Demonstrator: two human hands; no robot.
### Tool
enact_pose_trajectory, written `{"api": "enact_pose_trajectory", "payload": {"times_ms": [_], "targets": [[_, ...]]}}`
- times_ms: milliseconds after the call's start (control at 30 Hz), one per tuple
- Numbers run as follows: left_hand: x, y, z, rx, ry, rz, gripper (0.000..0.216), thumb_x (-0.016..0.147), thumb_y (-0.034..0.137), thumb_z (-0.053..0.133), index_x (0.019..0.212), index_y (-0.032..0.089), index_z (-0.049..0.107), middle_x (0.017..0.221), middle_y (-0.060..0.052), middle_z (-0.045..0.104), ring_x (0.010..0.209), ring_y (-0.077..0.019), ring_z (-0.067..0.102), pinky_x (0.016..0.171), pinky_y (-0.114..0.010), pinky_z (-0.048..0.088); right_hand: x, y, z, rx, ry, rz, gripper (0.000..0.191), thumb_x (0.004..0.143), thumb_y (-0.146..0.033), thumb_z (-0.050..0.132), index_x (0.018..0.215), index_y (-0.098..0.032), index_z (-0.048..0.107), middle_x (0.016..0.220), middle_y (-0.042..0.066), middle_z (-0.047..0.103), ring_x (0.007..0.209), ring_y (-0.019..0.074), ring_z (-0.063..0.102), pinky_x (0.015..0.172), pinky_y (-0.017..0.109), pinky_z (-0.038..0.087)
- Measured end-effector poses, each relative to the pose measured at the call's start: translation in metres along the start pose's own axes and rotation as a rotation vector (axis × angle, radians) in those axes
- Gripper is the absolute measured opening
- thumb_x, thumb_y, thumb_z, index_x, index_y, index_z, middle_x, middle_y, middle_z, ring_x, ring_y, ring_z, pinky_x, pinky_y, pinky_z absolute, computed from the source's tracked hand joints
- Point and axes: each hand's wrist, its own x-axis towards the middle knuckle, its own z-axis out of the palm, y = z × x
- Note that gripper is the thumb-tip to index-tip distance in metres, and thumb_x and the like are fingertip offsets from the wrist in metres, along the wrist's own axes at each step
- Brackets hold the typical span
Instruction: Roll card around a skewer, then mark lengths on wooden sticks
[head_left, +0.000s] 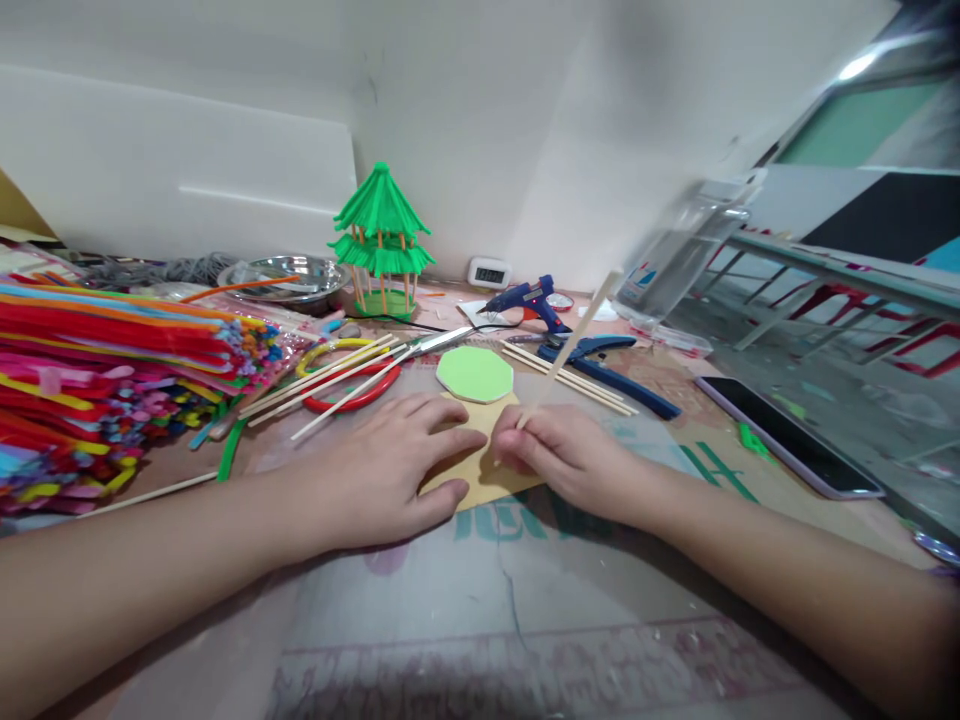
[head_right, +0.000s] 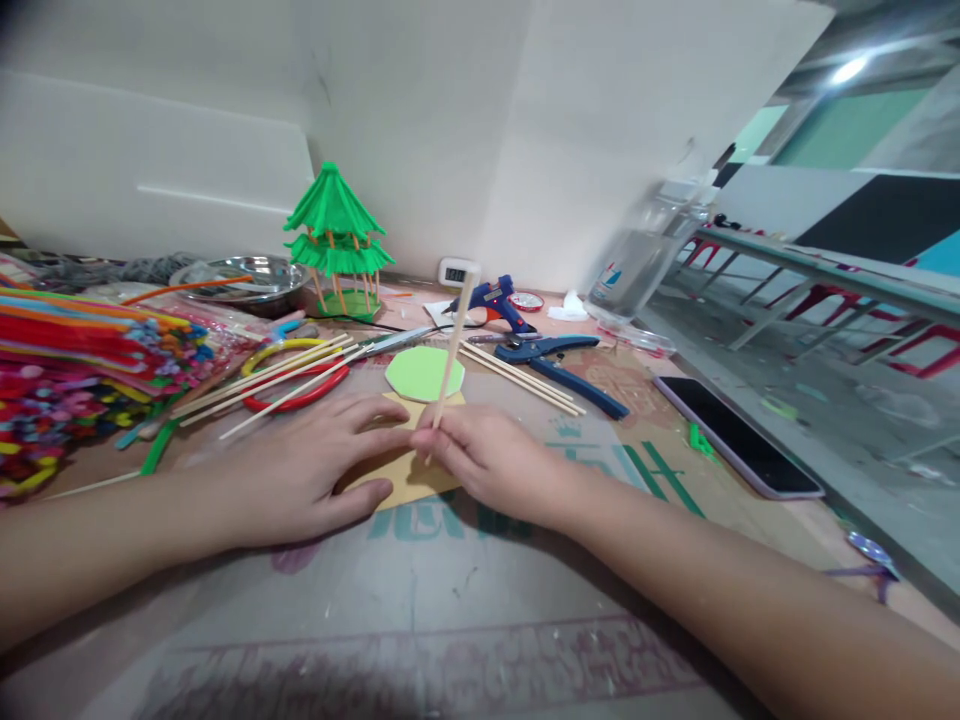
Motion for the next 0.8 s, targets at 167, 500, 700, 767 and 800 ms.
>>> {"api": "enact_pose_trajectory", "payload": {"times_ms": [167,500,700,767,800], "targets": [[0.001,0.000,0.000,0.012,0.004,-0.009,0.045,0.097,0.042,0.051,0.138,0.026,0.059,0.141,-0.011,0.053,0.132,-0.0317,0.049,0.113,-0.054,0.040,0.005,0.003,-0.001,-0.156,0.082,0.040,0.028,0.100,-0.033,0.044,0.082,-0.019,0.061,0.084,0.009,0.071,0.078,0.0209,0.062,0.073,0.032,0.045],[0.001,-0.002,0.004,-0.104,0.105,-0.038,0.039,0.091,0.036,0.059,0.125,0.017,0.064,0.133,-0.013,0.060,0.126,-0.0303,0.052,0.111,-0.052,0.042,0.005,-0.013,0.004,1.168,0.198,0.454,0.038,0.081,-0.050,0.078,0.082,-0.019,0.056,0.065,0.000,0.070,0.047,0.0088,0.053,0.044,0.019,0.041],[0.003,-0.004,0.002,-0.109,0.287,0.073,0.022,0.101,0.033,0.052,0.100,0.019,0.069,0.113,-0.009,0.064,0.111,-0.0242,0.055,0.100,-0.044,0.045,0.002,-0.012,0.011,1.247,0.142,0.424,0.035,0.082,-0.050,0.079,0.084,-0.017,0.065,0.065,0.002,0.072,0.050,0.0101,0.058,0.044,0.019,0.048],[0.003,-0.004,0.002,-0.104,0.331,0.120,0.021,0.102,0.032,0.053,0.098,0.021,0.070,0.108,-0.007,0.065,0.107,-0.0222,0.055,0.098,-0.042,0.044,0.001,-0.013,0.013,1.219,0.139,0.425,0.034,0.083,-0.050,0.077,0.084,-0.018,0.065,0.068,0.003,0.073,0.050,0.0107,0.059,0.045,0.020,0.049],[0.002,-0.004,0.002,-0.100,0.349,0.139,0.020,0.101,0.032,0.054,0.097,0.021,0.070,0.106,-0.006,0.065,0.106,-0.0217,0.056,0.098,-0.041,0.044,0.000,-0.014,0.014,1.201,0.142,0.425,0.034,0.084,-0.051,0.077,0.085,-0.019,0.065,0.070,0.003,0.074,0.050,0.0108,0.060,0.045,0.021,0.050]]}}
